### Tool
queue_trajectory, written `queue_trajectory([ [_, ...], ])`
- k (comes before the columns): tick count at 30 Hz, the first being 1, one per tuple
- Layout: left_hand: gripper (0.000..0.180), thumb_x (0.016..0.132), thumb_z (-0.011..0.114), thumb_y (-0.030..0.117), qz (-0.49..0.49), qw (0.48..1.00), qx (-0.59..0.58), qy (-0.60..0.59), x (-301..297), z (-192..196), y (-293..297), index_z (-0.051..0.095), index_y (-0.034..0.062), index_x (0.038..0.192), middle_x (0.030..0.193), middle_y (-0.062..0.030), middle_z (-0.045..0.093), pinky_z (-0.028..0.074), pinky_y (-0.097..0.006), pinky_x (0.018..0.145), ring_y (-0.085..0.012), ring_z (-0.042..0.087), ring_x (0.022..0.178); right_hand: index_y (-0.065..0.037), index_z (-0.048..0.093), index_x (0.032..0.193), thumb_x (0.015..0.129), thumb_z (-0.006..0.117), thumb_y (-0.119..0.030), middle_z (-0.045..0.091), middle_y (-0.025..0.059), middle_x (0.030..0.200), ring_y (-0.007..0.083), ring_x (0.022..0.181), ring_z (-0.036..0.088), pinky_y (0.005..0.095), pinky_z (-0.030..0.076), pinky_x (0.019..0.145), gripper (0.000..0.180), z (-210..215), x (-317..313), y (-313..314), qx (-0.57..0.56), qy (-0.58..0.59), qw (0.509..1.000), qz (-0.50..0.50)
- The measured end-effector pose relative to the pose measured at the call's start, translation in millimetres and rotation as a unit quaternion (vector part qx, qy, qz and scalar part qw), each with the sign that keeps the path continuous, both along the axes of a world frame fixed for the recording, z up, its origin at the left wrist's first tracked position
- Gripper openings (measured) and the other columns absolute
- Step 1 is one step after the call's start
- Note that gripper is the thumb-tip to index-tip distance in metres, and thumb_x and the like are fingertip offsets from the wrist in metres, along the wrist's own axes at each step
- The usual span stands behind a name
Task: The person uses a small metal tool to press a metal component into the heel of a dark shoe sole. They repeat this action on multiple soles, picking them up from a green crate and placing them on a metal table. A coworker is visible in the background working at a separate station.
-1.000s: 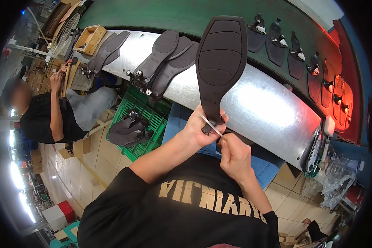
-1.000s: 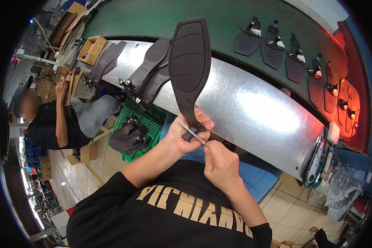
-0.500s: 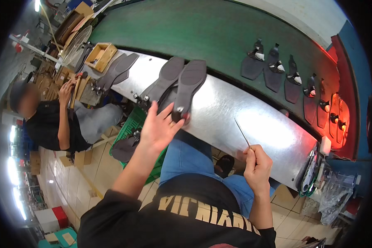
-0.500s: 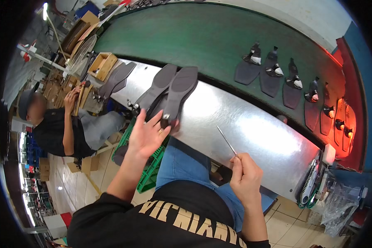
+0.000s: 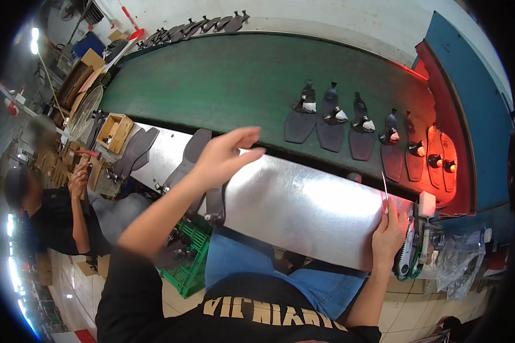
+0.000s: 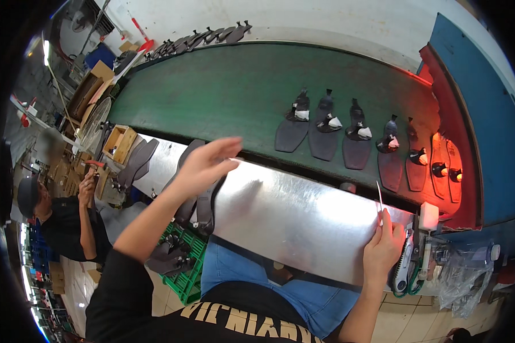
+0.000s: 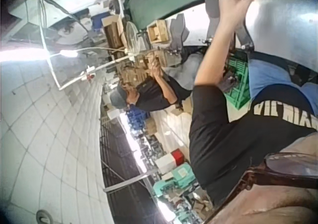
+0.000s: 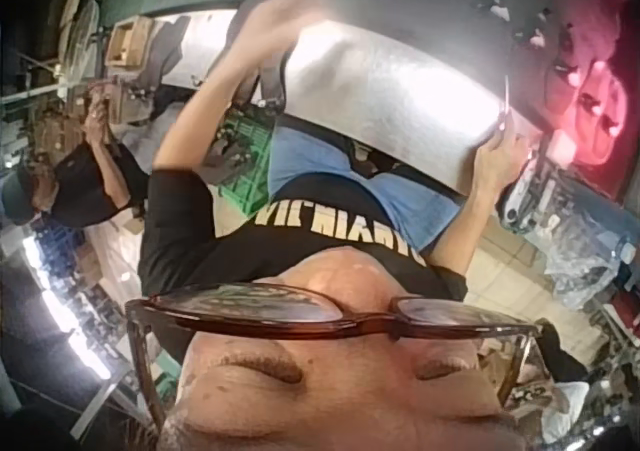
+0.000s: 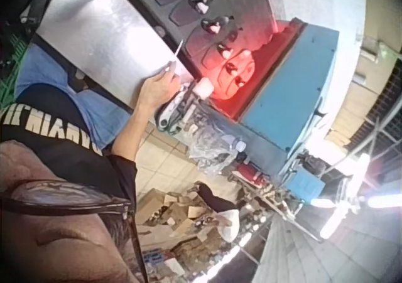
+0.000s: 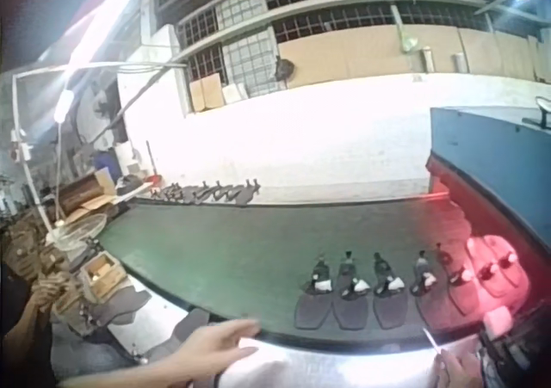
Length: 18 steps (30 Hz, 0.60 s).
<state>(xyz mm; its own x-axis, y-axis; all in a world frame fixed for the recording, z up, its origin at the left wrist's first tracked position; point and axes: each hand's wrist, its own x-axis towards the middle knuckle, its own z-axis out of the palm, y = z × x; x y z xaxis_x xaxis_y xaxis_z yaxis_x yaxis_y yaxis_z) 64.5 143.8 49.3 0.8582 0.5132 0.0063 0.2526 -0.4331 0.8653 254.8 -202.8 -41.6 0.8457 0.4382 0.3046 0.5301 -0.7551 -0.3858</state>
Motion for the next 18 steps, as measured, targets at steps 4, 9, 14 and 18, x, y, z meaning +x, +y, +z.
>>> queue_trajectory([
  [4,0.061,0.088,0.065,0.035,0.040,0.976,0.208,0.047,130,-51,55,0.048,0.0014,0.136,0.135,-0.0224,0.053,0.044,-0.039,0.099,-0.0334,0.053,0.123,-0.016,0.062,0.124,0.088,0.053,-0.010,0.055,0.0085,0.101,0.0279,0.094,0.052,0.0433,0.038,0.085,0.037,-14,-1,0,-0.021,-0.109,0.993,-0.050],
  [9,0.049,0.088,0.064,0.038,0.067,0.962,0.262,-0.020,203,-117,74,0.059,0.0038,0.122,0.134,-0.0242,0.052,0.045,-0.041,0.096,-0.0372,0.055,0.119,-0.016,0.070,0.107,0.085,0.057,-0.010,0.057,0.0050,0.106,0.0243,0.104,0.051,0.0510,0.026,0.102,0.025,-11,0,1,-0.025,-0.190,0.981,-0.022],
  [14,0.036,0.085,0.067,0.036,0.108,0.930,0.340,-0.081,185,-122,53,0.067,0.0012,0.095,0.122,-0.0223,0.061,0.047,-0.042,0.092,-0.0364,0.058,0.113,-0.014,0.070,0.098,0.084,0.061,-0.011,0.058,0.0017,0.099,0.0238,0.106,0.052,0.0549,0.017,0.110,0.018,-5,-5,2,-0.005,-0.171,0.984,0.044],
  [18,0.028,0.085,0.066,0.030,0.106,0.921,0.369,-0.067,167,-127,30,0.067,0.0050,0.097,0.105,-0.0176,0.066,0.045,-0.049,0.089,-0.0362,0.060,0.104,-0.013,0.070,0.092,0.083,0.063,-0.012,0.059,0.0021,0.096,0.0238,0.105,0.054,0.0548,0.016,0.111,0.011,-5,-8,2,0.021,-0.173,0.983,0.060],
])
